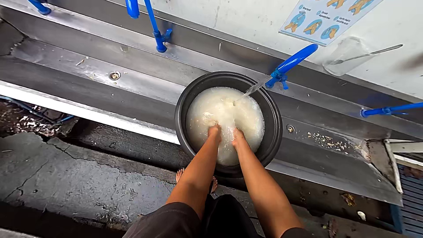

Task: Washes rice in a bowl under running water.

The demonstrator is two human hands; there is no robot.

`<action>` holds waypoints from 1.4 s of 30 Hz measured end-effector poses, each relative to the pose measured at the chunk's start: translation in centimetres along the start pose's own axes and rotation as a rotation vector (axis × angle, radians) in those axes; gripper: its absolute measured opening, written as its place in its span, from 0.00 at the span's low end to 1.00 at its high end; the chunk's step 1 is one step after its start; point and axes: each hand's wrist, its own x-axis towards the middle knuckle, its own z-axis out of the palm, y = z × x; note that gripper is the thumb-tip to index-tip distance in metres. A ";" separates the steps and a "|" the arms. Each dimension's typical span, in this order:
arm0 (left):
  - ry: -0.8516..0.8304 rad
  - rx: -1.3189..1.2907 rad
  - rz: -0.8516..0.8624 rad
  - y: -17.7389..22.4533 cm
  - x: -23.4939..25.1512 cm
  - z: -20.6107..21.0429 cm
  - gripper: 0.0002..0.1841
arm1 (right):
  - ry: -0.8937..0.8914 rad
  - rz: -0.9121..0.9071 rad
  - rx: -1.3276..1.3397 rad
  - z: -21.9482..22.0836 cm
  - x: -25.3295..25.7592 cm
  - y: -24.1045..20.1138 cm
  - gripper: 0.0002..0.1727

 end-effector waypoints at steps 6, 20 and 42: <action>-0.056 0.284 0.206 1.8 -0.6 0.5 0.22 | -0.043 -0.214 -0.166 1.9 -0.7 -1.7 0.25; 0.293 0.505 0.332 7.3 0.3 -5.9 0.40 | 0.277 -0.203 -0.675 -5.1 5.3 -4.0 0.39; -0.047 0.518 0.263 1.3 -2.6 -1.3 0.25 | -0.057 -0.180 -0.223 1.5 -2.3 -0.3 0.20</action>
